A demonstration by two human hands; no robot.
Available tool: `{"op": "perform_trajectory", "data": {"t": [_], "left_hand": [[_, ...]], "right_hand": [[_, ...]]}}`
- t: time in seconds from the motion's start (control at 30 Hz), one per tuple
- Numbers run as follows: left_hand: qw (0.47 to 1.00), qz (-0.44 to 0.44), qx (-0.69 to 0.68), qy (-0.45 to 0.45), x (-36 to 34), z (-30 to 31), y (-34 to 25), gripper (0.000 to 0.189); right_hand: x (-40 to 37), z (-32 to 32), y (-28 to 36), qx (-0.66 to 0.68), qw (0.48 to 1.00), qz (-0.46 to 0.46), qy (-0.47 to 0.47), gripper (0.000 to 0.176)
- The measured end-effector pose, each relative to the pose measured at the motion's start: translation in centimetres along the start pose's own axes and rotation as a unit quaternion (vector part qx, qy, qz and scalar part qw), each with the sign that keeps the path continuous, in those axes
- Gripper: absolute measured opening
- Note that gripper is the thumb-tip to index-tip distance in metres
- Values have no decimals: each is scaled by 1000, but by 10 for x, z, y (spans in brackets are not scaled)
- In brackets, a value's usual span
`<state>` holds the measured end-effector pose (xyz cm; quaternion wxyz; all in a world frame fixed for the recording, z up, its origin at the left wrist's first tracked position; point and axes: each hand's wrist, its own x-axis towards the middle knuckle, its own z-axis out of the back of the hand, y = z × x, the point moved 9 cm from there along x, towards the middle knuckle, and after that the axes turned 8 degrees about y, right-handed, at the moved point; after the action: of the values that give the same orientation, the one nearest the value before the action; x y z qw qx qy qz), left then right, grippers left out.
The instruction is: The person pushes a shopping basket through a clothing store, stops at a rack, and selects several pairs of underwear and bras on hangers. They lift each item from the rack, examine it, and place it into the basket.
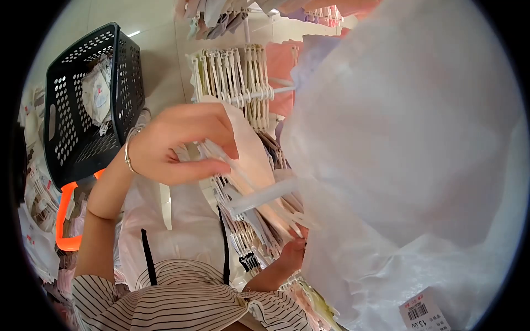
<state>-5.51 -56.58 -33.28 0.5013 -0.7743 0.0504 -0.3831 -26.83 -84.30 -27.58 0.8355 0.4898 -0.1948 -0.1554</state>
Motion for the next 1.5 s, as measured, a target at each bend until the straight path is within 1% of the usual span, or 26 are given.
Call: {"op": "perform_trajectory", "data": {"t": [0.03,0.07,0.13,0.27,0.3,0.4,0.43,0.53,0.63,0.73,0.8,0.87,0.93,1.07,1.13,1.17,1.27,1.37,1.4,1.43,1.47,1.5], "left_hand": [[1000,-20,3,-3,4,1,-3,12],[999,-20,25,-9,8,3,-2,12],[997,-21,69,-23,17,11,-2,12],[993,6,111,-39,31,32,3,6],[994,54,84,-53,31,36,16,5],[997,26,66,-40,45,32,33,9],[994,51,94,-29,51,29,35,13],[994,57,92,3,81,12,68,18],[985,79,152,-7,108,4,91,25],[994,17,94,-58,139,-4,116,34],[991,20,127,-24,157,-10,132,41],[989,50,142,-9,175,-16,147,48],[984,108,144,-13,191,-19,165,57],[982,134,135,6,201,-18,184,65],[982,131,130,35,192,-14,190,67],[989,128,60,43,179,-14,192,54],[960,205,188,21,147,11,242,37],[930,251,223,-147,73,51,247,25],[925,256,231,-160,46,57,253,23],[918,262,241,-175,20,69,244,22],[921,291,210,-150,-10,73,241,21],[922,319,177,-129,-42,75,225,21]], "right_hand": [[9,8,-6,-12,1000,29,3,24],[12,12,-11,-7,999,46,19,26],[26,0,-9,-1,996,76,46,28],[46,-24,-14,-20,995,91,47,29],[52,-26,-16,-28,995,91,42,29],[65,-27,-15,-56,994,91,26,30],[69,-29,-14,-69,994,88,21,30],[85,-26,-10,-110,991,77,-7,30],[101,-27,-14,-164,984,60,-36,31],[112,-29,-23,-214,974,46,-66,31],[117,-29,-29,-242,966,34,-79,32],[122,-27,-33,-264,960,26,-91,32],[124,-28,-37,-278,955,21,-99,32],[127,-28,-39,-310,944,13,-115,33],[130,-29,-41,-328,937,5,-124,33],[129,-29,-40,-338,932,5,-129,34],[131,-32,-43,-365,921,-2,-139,34],[131,-32,-45,-396,907,-18,-144,35],[130,-32,-46,-407,902,-26,-143,35],[127,-31,-45,-420,895,-35,-145,35],[124,-31,-45,-432,889,-41,-146,35],[119,-34,-46,-443,884,-50,-142,35]]}}
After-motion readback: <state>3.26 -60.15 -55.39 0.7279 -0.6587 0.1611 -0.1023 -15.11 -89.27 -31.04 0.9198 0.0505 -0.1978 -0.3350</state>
